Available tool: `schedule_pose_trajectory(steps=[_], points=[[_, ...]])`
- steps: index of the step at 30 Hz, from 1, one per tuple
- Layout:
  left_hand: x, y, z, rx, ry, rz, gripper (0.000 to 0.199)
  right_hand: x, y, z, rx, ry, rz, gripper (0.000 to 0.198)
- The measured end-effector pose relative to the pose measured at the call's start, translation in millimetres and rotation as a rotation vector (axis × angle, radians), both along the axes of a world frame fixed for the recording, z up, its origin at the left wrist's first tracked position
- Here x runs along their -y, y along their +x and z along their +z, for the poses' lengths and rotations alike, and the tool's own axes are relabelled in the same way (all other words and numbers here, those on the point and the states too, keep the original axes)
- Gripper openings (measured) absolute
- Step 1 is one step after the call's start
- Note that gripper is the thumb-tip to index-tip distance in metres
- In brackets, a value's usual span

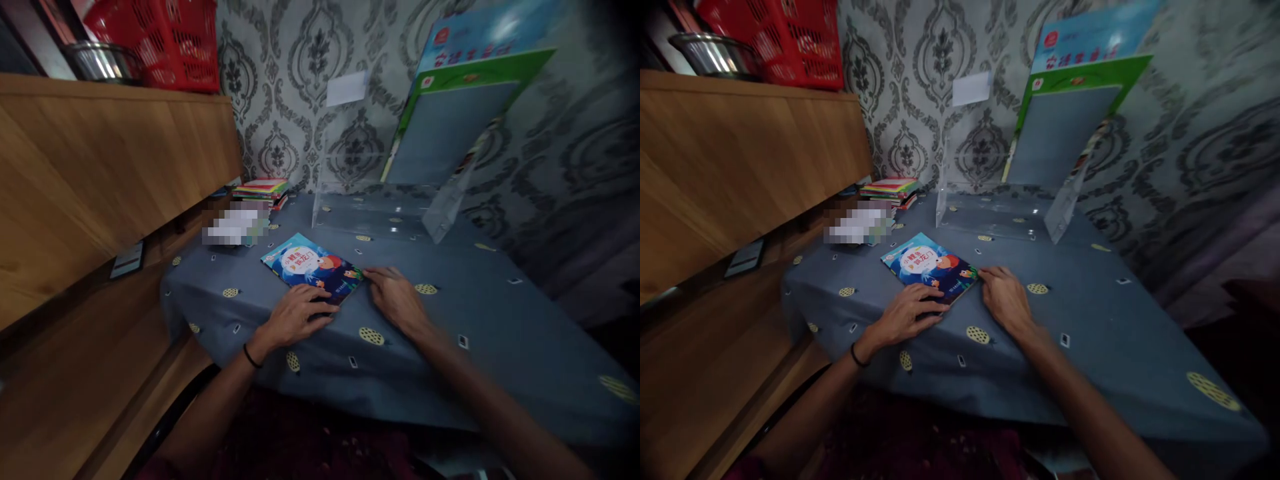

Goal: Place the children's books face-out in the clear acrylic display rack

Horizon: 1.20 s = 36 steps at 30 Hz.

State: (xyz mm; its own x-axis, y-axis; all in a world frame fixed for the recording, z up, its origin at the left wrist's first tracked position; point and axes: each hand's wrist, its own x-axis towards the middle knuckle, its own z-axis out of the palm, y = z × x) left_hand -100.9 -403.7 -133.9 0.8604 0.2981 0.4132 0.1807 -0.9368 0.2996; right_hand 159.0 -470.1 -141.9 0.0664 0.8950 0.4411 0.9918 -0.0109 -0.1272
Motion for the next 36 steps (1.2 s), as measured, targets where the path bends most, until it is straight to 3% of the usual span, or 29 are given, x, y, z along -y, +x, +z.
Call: schedule_pose_trajectory(steps=[7, 13, 21, 26, 29, 36], points=[[3.1, -1.2, -3.1, 0.064, 0.000, -0.006, 0.026, 7.3, -13.8, 15.3, 0.058, -0.076, 0.051, 0.041], [4.2, -1.7, -3.2, 0.068, 0.005, -0.004, 0.027, 13.2, -23.8, 28.2, 0.012, -0.149, -0.005, 0.043], [-1.5, -1.5, -5.6, 0.031, 0.015, -0.010, 0.029, 17.8, -28.0, 33.9, 0.019, -0.141, -0.068, 0.040], [-15.7, 2.8, 10.0, -0.128, 0.133, -0.054, 0.054, 19.1, -28.9, 34.9, 0.020, -0.170, -0.067, 0.037], [-23.9, 6.3, 15.9, -0.177, 0.223, -0.098, 0.055, 21.2, -29.4, 37.0, 0.003, -0.186, -0.064, 0.037], [-20.7, 25.4, -1.3, -0.213, 0.366, -0.025, 0.055, 23.3, -35.8, 46.4, -0.070, -0.178, -0.091, 0.032]])
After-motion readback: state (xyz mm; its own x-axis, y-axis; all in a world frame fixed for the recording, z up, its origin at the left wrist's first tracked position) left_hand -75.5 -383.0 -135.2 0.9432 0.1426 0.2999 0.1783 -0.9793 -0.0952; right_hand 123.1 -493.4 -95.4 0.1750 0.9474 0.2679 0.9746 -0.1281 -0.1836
